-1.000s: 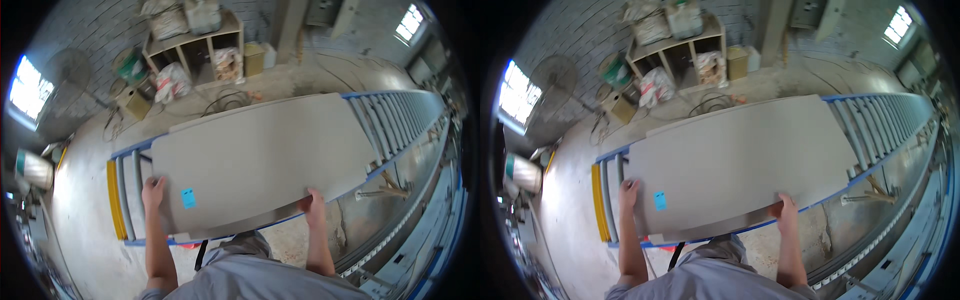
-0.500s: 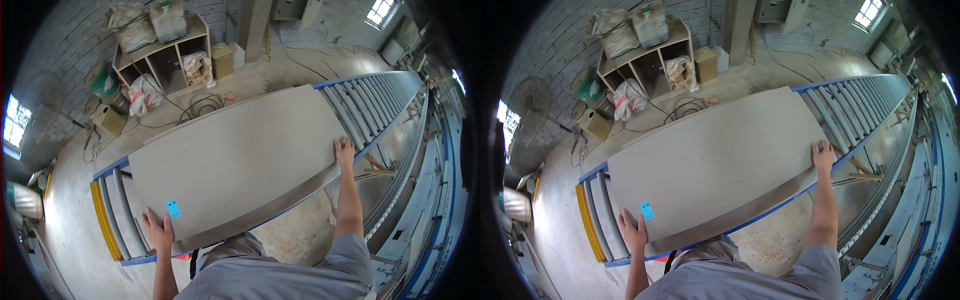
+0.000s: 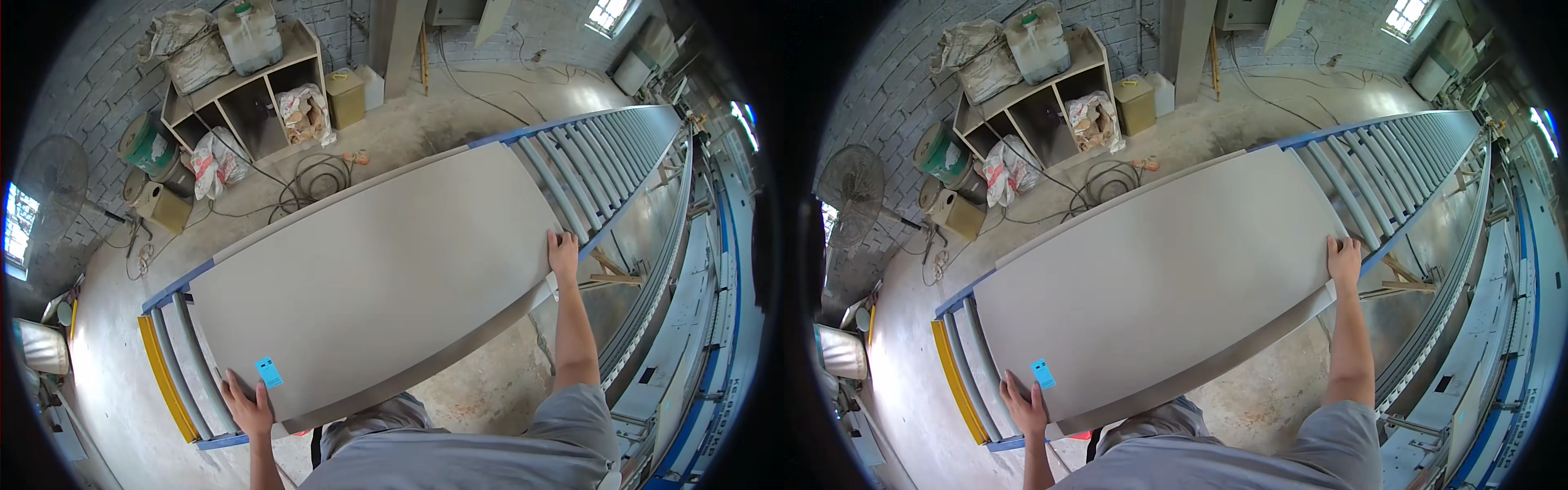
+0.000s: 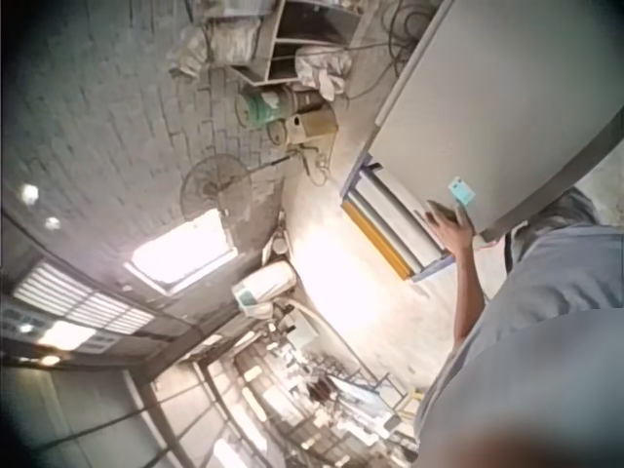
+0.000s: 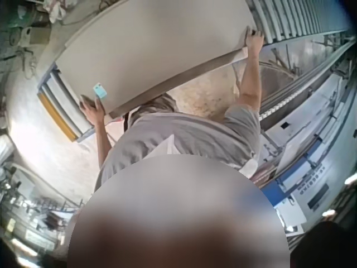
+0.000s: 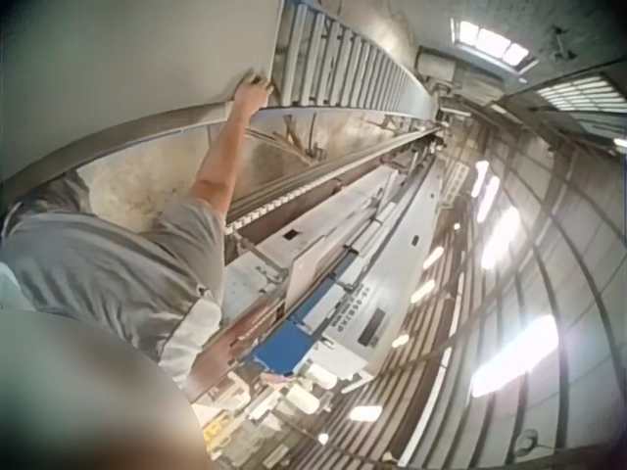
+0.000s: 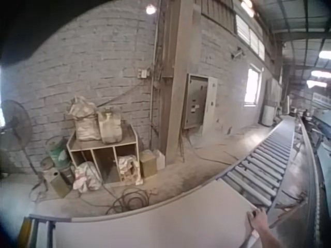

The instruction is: Picking up rectangular panels from a table and placing them onto a roller conveyor track.

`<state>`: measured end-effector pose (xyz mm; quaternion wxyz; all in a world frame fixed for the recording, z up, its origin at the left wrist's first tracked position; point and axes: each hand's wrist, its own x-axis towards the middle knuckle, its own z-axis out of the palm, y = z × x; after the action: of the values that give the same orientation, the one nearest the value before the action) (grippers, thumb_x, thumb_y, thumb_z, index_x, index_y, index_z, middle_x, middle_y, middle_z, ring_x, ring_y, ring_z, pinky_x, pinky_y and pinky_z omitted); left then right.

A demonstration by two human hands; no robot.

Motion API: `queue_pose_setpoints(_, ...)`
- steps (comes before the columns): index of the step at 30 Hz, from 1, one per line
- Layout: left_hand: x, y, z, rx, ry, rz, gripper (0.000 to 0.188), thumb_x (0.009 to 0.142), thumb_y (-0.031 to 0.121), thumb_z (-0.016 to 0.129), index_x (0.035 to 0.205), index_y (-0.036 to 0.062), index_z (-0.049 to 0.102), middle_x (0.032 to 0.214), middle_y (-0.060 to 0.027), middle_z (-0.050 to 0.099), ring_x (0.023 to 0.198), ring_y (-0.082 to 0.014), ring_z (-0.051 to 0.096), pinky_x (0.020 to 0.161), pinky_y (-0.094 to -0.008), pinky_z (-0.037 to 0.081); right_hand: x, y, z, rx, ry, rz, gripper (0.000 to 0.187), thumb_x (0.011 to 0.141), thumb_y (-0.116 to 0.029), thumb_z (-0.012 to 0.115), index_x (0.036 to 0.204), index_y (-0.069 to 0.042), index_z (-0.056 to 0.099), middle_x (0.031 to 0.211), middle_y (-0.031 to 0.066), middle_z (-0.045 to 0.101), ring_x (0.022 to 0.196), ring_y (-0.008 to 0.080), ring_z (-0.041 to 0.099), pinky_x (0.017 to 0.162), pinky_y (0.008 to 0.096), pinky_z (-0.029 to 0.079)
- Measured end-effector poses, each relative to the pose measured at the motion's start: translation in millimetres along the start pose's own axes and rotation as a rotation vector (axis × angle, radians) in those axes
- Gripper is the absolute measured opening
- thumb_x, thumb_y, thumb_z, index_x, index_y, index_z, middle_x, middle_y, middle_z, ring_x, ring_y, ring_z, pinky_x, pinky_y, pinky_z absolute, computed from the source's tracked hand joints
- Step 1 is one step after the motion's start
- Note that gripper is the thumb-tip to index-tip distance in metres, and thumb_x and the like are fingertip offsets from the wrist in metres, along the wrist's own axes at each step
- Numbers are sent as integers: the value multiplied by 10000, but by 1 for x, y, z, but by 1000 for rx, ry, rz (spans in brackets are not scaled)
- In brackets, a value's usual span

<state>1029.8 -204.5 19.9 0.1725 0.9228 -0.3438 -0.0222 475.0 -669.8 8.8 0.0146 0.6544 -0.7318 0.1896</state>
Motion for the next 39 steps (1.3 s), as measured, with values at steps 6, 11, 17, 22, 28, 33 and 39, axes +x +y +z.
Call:
queue_pose_setpoints(6,39,-39,11,-580,-81,-487,728,885,426,604,1417,5,338,1266,-207,518,1216,-322,479,1016,-386,382,60,24,22,125,-170,99,649,884,-578,487,1151,4,595,1194,256,568,1137,400,526,951,428,418)
queue_pose_setpoints(11,58,-37,11,-740,-245,-654,729,908,557,515,1311,-51,483,1282,-138,549,1141,-232,526,991,-333,388,62,10,17,160,-315,195,772,864,-677,422,1188,6,577,1164,267,595,1146,392,535,973,411,404)
queue_pose_setpoints(17,57,-62,5,-743,-285,-726,733,898,557,536,1296,-57,496,1224,-155,584,1109,-239,549,983,-332,397,49,21,20,219,-335,150,738,856,-651,479,1160,10,606,1153,252,608,1138,373,551,957,397,414)
queue_pose_setpoints(22,56,-52,11,-653,-222,-721,740,905,534,534,1326,-67,444,1255,-172,564,1160,-257,527,993,-337,386,52,44,26,271,-305,103,699,873,-615,491,1191,-4,606,1144,238,622,1127,375,562,952,400,423)
queue_pose_setpoints(28,53,-31,2,-577,-146,-569,682,912,510,529,1363,12,414,1289,-185,545,1216,-270,502,1015,-344,365,50,27,20,138,-359,125,711,904,-616,411,1249,-13,563,1171,227,613,1143,401,540,964,425,413)
queue_pose_setpoints(33,53,-55,32,-557,-67,-439,704,917,457,558,1404,-12,361,1400,-218,437,1303,-303,420,1062,-354,327,47,32,18,40,-269,111,646,944,-568,352,1313,-66,523,1251,210,572,1172,393,519,996,432,394)
queue_pose_setpoints(39,46,-37,12,-313,-55,-442,701,921,458,548,1437,38,329,1405,-235,390,1289,-359,410,1044,-392,351,-3,-53,16,-168,183,-230,503,912,-412,509,1299,-91,530,1353,224,466,1244,397,427,1058,498,315)
